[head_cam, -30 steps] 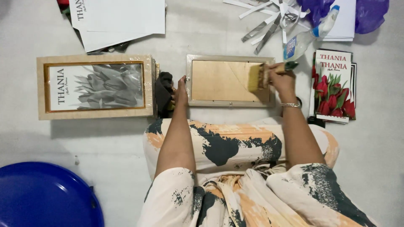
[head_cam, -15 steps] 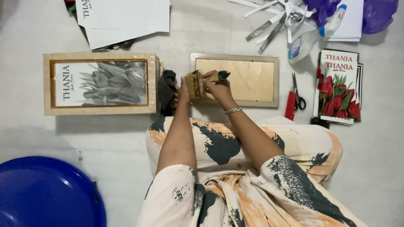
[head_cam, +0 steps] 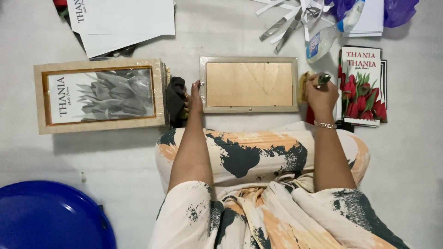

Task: Assembling a picture frame by cleaning the glass, applying adhesive to the frame edges, and securing the backboard.

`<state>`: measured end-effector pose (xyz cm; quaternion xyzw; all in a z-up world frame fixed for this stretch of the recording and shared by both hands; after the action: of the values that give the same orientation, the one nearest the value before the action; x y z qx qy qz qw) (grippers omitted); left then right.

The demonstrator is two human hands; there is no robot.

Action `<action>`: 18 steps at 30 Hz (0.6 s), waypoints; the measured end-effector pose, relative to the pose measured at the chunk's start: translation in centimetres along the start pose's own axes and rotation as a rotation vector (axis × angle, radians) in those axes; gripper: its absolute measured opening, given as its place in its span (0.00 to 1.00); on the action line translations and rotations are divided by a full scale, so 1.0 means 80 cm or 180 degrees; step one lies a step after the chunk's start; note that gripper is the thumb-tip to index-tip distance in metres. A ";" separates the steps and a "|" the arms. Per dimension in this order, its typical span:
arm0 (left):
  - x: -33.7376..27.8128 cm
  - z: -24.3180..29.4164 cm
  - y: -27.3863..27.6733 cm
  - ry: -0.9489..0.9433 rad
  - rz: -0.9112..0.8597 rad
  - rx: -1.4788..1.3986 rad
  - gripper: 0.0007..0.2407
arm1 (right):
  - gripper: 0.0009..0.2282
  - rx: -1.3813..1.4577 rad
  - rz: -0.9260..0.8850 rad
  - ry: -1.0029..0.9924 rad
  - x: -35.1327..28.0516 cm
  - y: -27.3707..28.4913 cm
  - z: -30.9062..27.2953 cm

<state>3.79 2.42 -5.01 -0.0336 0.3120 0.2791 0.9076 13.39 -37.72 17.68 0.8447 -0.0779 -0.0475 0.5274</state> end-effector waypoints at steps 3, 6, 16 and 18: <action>0.081 -0.060 -0.011 -0.0074 0.0049 -0.0093 0.27 | 0.10 0.0783 -0.0538 0.0236 -0.032 -0.055 -0.066; 0.032 -0.026 -0.001 -0.0101 0.0013 -0.0126 0.27 | 0.11 0.1909 -0.1516 -0.0246 -0.082 -0.135 -0.144; 0.022 -0.014 -0.001 -0.0098 -0.0021 -0.0083 0.26 | 0.13 0.1661 -0.2042 0.0049 -0.095 -0.190 -0.138; -0.041 0.038 0.008 0.0012 0.0030 -0.0028 0.27 | 0.12 0.1623 -0.1862 -0.0168 -0.075 -0.150 -0.100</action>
<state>2.97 2.10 -0.57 -0.0367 0.3125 0.2847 0.9055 9.77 -24.40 10.38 0.9337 0.1434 -0.1968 0.2625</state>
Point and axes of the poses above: each hand's wrist, its own x-axis towards the middle knuckle, its own y-axis out of the back of the hand, z = x × y, the point moved 5 cm from there along x, towards the middle knuckle, and after that the axes turned 15 degrees about -x, right-handed, at the moved point
